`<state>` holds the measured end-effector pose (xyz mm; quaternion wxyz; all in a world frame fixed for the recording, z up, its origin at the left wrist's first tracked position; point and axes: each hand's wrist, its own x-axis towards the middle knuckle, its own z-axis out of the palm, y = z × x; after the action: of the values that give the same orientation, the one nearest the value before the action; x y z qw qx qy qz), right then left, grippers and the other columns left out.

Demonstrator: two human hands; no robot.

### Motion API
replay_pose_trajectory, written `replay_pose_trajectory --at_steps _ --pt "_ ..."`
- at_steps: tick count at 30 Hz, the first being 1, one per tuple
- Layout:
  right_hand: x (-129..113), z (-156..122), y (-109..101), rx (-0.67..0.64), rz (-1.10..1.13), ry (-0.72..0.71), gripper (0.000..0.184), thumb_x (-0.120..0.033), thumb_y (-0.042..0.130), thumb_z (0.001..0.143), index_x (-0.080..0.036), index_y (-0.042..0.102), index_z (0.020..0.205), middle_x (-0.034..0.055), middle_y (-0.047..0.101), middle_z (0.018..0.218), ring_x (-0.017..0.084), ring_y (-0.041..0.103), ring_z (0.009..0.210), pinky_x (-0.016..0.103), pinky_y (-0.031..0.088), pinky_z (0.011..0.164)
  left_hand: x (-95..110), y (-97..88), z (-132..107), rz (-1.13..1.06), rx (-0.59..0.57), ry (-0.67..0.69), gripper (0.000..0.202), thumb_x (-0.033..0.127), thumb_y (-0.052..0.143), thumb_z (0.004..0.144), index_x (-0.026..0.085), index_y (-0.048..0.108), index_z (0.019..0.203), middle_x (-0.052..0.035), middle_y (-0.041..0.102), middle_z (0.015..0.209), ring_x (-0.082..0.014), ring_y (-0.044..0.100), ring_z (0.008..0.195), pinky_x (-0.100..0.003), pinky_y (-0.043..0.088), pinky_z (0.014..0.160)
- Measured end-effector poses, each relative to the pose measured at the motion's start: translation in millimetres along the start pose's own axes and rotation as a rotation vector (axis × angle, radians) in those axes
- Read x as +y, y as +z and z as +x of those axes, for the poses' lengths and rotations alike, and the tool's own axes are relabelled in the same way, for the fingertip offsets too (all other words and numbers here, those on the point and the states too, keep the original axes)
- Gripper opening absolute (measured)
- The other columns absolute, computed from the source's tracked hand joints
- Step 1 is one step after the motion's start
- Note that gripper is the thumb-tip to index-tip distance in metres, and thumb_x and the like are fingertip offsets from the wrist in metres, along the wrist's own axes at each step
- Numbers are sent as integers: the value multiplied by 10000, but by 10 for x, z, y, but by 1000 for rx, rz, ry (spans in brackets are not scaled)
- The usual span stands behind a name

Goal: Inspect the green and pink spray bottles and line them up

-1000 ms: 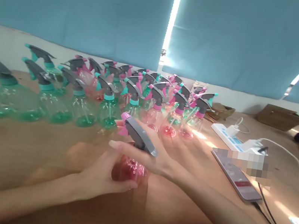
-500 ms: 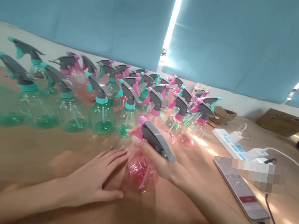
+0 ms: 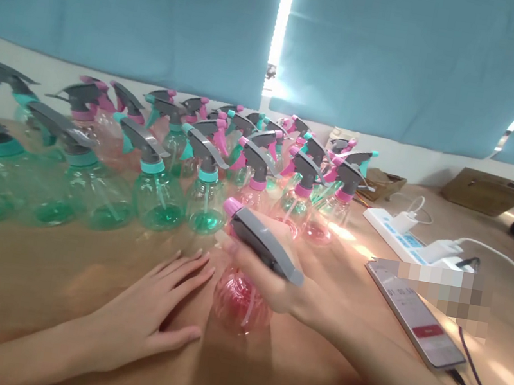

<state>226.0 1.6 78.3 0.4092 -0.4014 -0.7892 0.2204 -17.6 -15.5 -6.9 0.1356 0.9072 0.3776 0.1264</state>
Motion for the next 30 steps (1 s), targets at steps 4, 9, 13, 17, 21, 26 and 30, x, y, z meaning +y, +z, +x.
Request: replay_pose_trajectory --at_steps 4,9,13,17,21,26,30 --pt "4 -12 40 25 78 53 127 -402 635 900 -289 670 855 -38 597 637 143 535 536 272 445 498 11 -21 3 6 0 0 708 565 566 914 199 400 1498 -159 346 1567 -360 341 1431 -585 285 1145" --pt "28 -15 85 -65 289 86 148 -362 601 917 -293 673 1026 -32 590 683 147 524 564 286 457 540 31 -31 24 57 -44 -3 697 532 545 934 133 406 1489 -183 331 1570 -370 321 1438 -591 287 1142" --pt "43 -20 93 -93 346 158 220 -396 622 905 -284 650 1092 -31 597 734 153 523 600 307 474 609 49 -21 93 69 -55 -5 677 519 533 942 151 399 1493 -169 324 1578 -360 316 1442 -575 289 1145" --pt "19 -14 95 -87 391 128 166 -310 605 915 -275 633 1074 -33 590 759 150 546 643 285 462 597 47 -3 147 72 -55 9 676 538 499 961 145 385 1500 -167 316 1583 -352 282 1458 -564 275 1155" --pt "-25 23 80 -108 347 109 200 -299 561 938 -291 639 1121 -27 587 742 146 553 626 274 461 580 21 7 135 77 -44 39 664 525 485 975 144 371 1506 -158 314 1586 -341 277 1461 -553 293 1153" --pt "-21 38 80 -123 300 56 269 -368 524 962 -283 636 1191 -16 596 702 143 531 553 272 456 518 5 2 123 92 -32 38 627 510 470 991 168 367 1507 -143 323 1586 -330 304 1451 -541 319 1145" --pt "31 10 117 -101 363 25 280 -346 521 960 -265 626 1207 0 620 759 139 535 564 277 472 535 12 -7 125 119 -51 34 610 493 470 995 168 373 1502 -153 368 1563 -330 337 1436 -550 333 1138"
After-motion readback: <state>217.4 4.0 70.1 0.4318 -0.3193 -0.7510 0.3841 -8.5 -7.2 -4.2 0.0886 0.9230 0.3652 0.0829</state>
